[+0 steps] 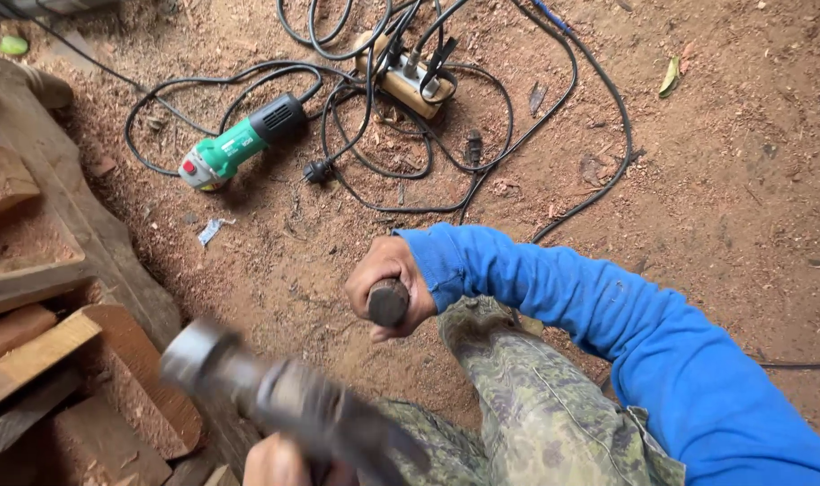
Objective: Using a hammer and a handheld chisel to shape a small wooden block while working on the ground.
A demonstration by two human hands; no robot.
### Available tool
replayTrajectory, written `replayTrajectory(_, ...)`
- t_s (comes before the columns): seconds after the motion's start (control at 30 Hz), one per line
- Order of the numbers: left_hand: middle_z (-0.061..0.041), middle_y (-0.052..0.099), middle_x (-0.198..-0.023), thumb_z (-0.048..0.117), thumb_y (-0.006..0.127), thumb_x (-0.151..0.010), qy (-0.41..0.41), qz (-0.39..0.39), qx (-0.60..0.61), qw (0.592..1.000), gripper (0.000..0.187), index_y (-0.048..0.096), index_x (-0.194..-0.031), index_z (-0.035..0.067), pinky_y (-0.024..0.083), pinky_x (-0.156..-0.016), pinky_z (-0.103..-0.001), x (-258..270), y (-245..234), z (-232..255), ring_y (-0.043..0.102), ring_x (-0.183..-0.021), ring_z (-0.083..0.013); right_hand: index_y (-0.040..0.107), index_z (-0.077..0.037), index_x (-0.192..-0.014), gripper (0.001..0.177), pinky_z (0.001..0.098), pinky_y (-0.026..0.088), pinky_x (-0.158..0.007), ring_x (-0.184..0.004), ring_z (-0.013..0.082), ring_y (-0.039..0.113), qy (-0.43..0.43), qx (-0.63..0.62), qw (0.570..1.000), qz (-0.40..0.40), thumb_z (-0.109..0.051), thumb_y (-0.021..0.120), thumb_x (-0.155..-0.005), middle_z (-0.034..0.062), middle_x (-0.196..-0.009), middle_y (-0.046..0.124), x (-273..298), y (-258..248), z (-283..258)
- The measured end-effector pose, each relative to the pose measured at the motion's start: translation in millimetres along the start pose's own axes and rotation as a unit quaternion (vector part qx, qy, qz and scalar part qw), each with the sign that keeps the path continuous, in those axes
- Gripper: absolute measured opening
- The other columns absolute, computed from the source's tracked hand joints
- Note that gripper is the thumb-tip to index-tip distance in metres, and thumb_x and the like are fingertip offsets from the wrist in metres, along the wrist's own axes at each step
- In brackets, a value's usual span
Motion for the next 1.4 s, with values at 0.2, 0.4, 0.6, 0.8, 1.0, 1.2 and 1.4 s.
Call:
replayTrajectory(0.2,-0.010,0.060,-0.083,0.009,0.076,-0.082,0.006,0.001,-0.067,0.998,0.061,0.060,-0.139,0.022,0.051,-0.056,-0.040,-9.8,4.9,16.4,0.063,-0.062,-0.0273,0.065,-0.009,-0.095,0.024,0.0358,0.054,-0.073,-0.079,0.0231,0.066,-0.020,0.037,0.999,-0.015,-0.016,0.083,-0.081,0.0070,-0.087,0.067,-0.9,-4.5,3.1)
replayTrajectory(0.4,-0.009,0.054,-0.079,0.013,0.077,-0.083,-0.072,-0.008,-0.068,0.995,0.070,0.054,-0.146,0.034,0.047,-0.051,-0.046,-8.1,-3.0,7.7,0.059,-0.060,-0.0328,0.065,-0.007,-0.093,0.025,0.0322,0.052,-0.066,-0.073,0.0138,0.058,0.096,0.066,0.992,0.055,-0.017,0.085,-0.081,0.0038,-0.080,0.063,5.3,14.1,30.2)
replayTrajectory(0.6,-0.008,0.054,-0.080,0.014,0.077,-0.086,-0.060,-0.010,-0.021,0.998,0.066,0.056,-0.145,0.034,0.048,-0.051,-0.044,-2.4,-37.9,32.5,0.059,-0.059,-0.0305,0.064,-0.006,-0.094,0.024,0.0277,0.054,-0.068,-0.073,0.0079,0.057,0.085,0.035,0.982,0.164,-0.018,0.084,-0.087,-0.0011,-0.080,0.061,25.0,16.0,56.4)
replayTrajectory(0.8,-0.006,0.058,-0.089,0.012,0.074,-0.096,0.051,0.125,0.059,0.989,0.063,0.050,-0.150,0.033,0.051,-0.058,-0.039,0.7,-81.4,72.1,0.062,-0.068,-0.0263,0.063,-0.007,-0.092,0.024,0.0309,0.051,-0.067,-0.074,0.0104,0.055,0.112,-0.110,0.964,0.213,-0.016,0.084,-0.085,-0.0001,-0.081,0.059,13.5,18.0,45.5)
replayTrajectory(1.0,-0.011,0.058,-0.075,0.012,0.082,-0.084,-0.037,-0.017,-0.085,0.996,0.065,0.061,-0.141,0.033,0.048,-0.048,-0.042,-1.1,-46.6,46.3,0.059,-0.055,-0.0310,0.061,-0.006,-0.088,0.023,0.0357,0.048,-0.067,-0.076,0.0183,0.056,0.015,0.187,0.964,0.189,-0.018,0.082,-0.090,0.0038,-0.083,0.057,-9.5,16.0,-24.0)
replayTrajectory(1.2,-0.004,0.060,-0.085,0.015,0.070,-0.097,0.037,0.108,0.058,0.992,0.061,0.049,-0.150,0.036,0.052,-0.058,-0.039,13.2,-79.3,74.7,0.063,-0.066,-0.0261,0.063,-0.008,-0.090,0.023,0.0340,0.052,-0.071,-0.078,0.0178,0.062,0.054,0.171,0.976,0.123,-0.015,0.084,-0.083,0.0043,-0.086,0.063,12.2,9.1,38.4)
replayTrajectory(1.4,-0.012,0.061,-0.078,0.013,0.081,-0.086,-0.045,0.004,-0.073,0.996,0.062,0.062,-0.141,0.032,0.048,-0.047,-0.044,-3.2,-51.5,47.9,0.060,-0.055,-0.0335,0.067,-0.007,-0.089,0.021,0.0344,0.049,-0.066,-0.072,0.0181,0.057,-0.002,0.309,0.944,0.115,-0.017,0.085,-0.085,0.0069,-0.080,0.060,-22.7,-24.1,34.4)
Point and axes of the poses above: each hand's wrist, its own x-axis away from the middle knuckle, its own y-axis out of the palm, z = x × y, the point moved 10 cm from there along -x, towards the middle knuckle
